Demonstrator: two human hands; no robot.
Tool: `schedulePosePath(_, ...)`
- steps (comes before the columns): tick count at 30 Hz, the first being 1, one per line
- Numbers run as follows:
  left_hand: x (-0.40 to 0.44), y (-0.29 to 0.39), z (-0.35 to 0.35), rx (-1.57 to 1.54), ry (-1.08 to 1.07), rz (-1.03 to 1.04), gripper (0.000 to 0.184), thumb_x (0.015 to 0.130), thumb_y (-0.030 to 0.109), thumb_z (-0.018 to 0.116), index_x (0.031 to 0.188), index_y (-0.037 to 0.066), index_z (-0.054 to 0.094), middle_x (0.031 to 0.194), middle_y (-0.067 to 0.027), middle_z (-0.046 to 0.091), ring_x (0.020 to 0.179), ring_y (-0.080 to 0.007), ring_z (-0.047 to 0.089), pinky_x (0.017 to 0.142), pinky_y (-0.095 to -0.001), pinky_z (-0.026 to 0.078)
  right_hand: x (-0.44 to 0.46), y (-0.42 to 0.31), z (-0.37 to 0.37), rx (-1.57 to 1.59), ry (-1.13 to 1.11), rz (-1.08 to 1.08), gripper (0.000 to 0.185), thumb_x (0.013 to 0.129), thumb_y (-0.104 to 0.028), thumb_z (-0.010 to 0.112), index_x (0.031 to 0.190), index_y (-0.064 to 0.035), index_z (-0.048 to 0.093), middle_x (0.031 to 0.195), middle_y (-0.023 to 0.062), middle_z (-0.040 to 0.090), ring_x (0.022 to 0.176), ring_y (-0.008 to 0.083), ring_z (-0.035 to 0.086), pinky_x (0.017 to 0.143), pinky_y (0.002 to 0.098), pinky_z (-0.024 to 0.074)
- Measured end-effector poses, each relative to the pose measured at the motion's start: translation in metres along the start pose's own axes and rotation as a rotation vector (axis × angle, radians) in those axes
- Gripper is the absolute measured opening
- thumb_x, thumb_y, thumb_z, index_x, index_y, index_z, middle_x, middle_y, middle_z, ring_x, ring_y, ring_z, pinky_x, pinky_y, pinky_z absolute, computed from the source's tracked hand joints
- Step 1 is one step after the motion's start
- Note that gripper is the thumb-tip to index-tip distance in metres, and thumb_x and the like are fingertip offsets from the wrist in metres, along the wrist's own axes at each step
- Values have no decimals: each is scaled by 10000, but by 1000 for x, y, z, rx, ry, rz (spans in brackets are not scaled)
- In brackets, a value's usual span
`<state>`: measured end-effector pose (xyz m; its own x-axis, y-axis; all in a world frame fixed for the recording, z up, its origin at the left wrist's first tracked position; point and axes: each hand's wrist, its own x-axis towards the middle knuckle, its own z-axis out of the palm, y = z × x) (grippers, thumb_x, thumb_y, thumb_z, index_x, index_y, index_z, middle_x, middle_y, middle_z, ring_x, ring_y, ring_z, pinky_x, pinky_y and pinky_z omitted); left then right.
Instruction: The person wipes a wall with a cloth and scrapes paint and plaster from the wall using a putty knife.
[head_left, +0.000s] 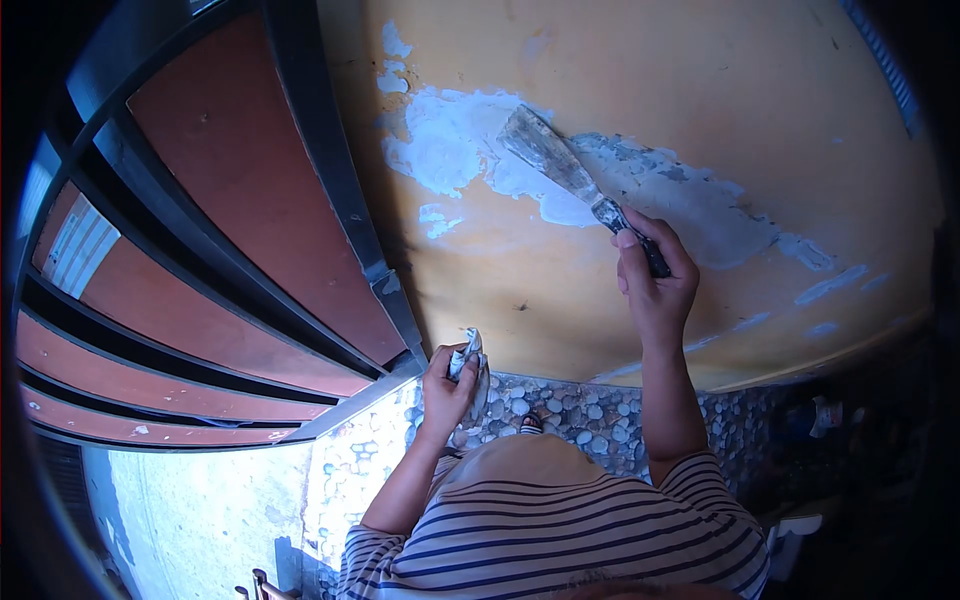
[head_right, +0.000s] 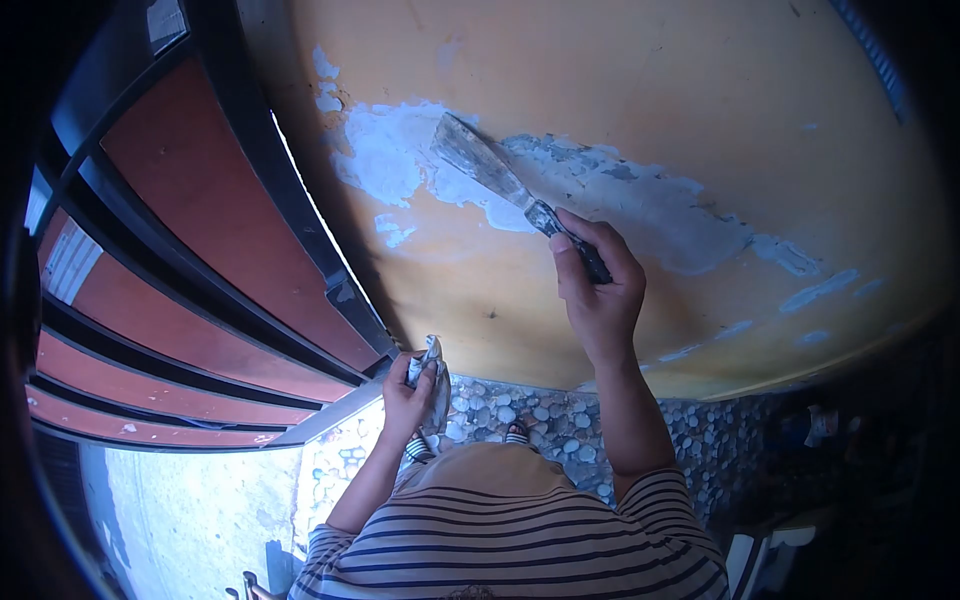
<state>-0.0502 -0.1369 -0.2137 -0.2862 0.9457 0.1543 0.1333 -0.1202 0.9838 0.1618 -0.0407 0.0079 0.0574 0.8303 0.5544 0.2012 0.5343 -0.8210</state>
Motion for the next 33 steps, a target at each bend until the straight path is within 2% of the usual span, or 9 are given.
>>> schedulePosePath(2, 2, 5, 1, -12, 29, 60, 129, 936, 75, 639, 1035, -8, 629, 854, -28, 605, 809, -92, 553, 756, -250, 453, 2, 0, -1, -15, -2, 7, 210, 928, -54, 677, 1135, -24, 694, 859, -10, 644, 594, 19, 510, 517, 187, 401)
schedulePosePath(12, 1, 7, 1, 6, 8, 22, 127, 933, 90, 645, 1017, -5, 632, 865, -25, 601, 774, -90, 531, 727, -253, 446, 12, -8, 8, -12, -10, -14, 213, 931, -70, 684, 1140, -33, 698, 818, -21, 624, 596, 19, 502, 514, 189, 399)
schedulePosePath(15, 2, 9, 4, -65, 7, 25, 133, 929, 86, 649, 1021, -9, 628, 863, -25, 598, 779, -88, 537, 732, -249, 447, 14, -9, 13, -4, -11, 71, 213, 932, -65, 681, 1142, -28, 694, 838, -13, 624, 613, 24, 506, 527, 194, 403)
schedulePosePath(17, 5, 11, 5, -44, 0, 5, 194, 893, 58, 675, 1064, -25, 636, 889, -113, 628, 805, -176, 602, 747, -281, 477, 15, -12, 28, 33, -96, 23, 223, 931, -66, 681, 1148, -18, 687, 848, 2, 624, 659, 39, 524, 582, 207, 427)
schedulePosePath(19, 11, 19, 7, -11, 7, 65, 191, 895, 55, 672, 1066, -24, 637, 900, -114, 628, 811, -175, 600, 753, -282, 477, 12, -12, 29, -38, -178, -89, 240, 913, -47, 692, 1149, -7, 682, 858, 34, 646, 743, 72, 563, 681, 229, 460)
schedulePosePath(21, 19, 25, 5, 19, 28, 121, 189, 897, 52, 668, 1068, -23, 638, 910, -114, 627, 818, -174, 598, 759, -282, 476, 0, -13, 18, -72, -208, -74, 239, 903, -38, 700, 1140, -6, 687, 879, 47, 663, 753, 82, 586, 686, 231, 467)
schedulePosePath(25, 34, 47, 2, -81, 114, 99, 184, 909, 49, 655, 1076, -26, 635, 924, -92, 598, 850, -153, 574, 787, -269, 456, -29, 7, -13, -79, -212, -52, 237, 893, -11, 697, 1130, -2, 690, 940, 71, 692, 764, 85, 606, 686, 232, 479)
schedulePosePath(29, 52, 64, 2, -122, 193, 171, 194, 918, 51, 655, 1095, -21, 620, 915, -51, 553, 839, -115, 544, 772, -257, 444, -45, 12, -28, 7, -185, 117, 234, 894, 6, 689, 1128, -3, 689, 977, 70, 701, 685, 51, 584, 617, 208, 467)
schedulePosePath(33, 57, 76, 11, -207, 171, 163, 182, 914, 29, 646, 1088, -19, 623, 924, -62, 577, 856, -120, 557, 787, -251, 446, -32, -1, -35, -14, -93, 103, 231, 917, -8, 656, 1147, -2, 684, 876, 31, 673, 650, 29, 564, 568, 191, 440)
